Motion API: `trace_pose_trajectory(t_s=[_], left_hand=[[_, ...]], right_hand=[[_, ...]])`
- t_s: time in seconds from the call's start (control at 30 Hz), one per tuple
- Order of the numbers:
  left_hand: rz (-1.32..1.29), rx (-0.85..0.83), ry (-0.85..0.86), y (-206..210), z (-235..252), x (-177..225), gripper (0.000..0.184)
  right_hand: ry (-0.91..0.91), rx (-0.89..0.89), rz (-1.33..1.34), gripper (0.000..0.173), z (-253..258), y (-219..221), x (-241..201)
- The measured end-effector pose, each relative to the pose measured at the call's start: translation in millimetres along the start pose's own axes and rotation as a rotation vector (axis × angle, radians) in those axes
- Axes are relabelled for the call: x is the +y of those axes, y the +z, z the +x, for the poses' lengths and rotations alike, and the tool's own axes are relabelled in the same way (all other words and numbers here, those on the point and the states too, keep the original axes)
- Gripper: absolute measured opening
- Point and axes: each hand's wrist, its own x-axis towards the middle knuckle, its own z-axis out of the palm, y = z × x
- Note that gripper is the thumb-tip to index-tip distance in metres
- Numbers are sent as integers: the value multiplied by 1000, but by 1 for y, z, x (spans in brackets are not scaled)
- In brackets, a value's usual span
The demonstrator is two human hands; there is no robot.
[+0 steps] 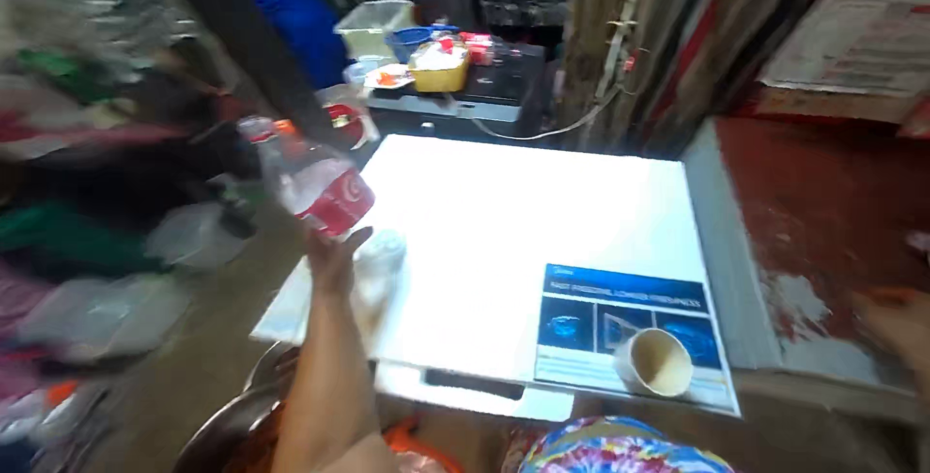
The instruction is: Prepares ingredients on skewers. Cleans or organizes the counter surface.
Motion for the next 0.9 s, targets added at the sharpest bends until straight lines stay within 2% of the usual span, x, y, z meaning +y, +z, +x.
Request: trace_pose_trajectory(t_s=[0.03,0.07,0.2,0.3,0.4,0.47,0.53,0.6,0.7,0.77,0.9], left_hand=[[-2,-51,-23,20,0,2,90],[-21,-117,-26,46,-3,6,88],[-189,-498,27,184,-51,63,77],[-315,-826,31,283,-113,134,68],[-349,-1152,45,366,-183,202,72],[-328,-1334,108,417,-231,231,80],[-297,-1480,159,462,-276,243,84],[-252,-1595,207,493,-318,241,90],[-112,-1668,219,522,-363,218,93],[-32,-1708,217,531,-375,206,93],[40,-1760,193,529,-384,208,101]], right_hand=[[-131,-9,70,40,12,4,14],[-178,-35,107,40,22,9,22],[-100,-67,153,40,31,30,34],[-99,-115,163,39,24,37,68],[-62,-170,194,40,15,34,107],[-33,-149,236,40,8,28,130],[-37,-100,301,39,4,23,148],[-70,-39,374,39,1,19,162],[-120,25,465,48,6,21,177],[-116,30,505,56,14,22,182],[-153,115,618,67,28,34,192]])
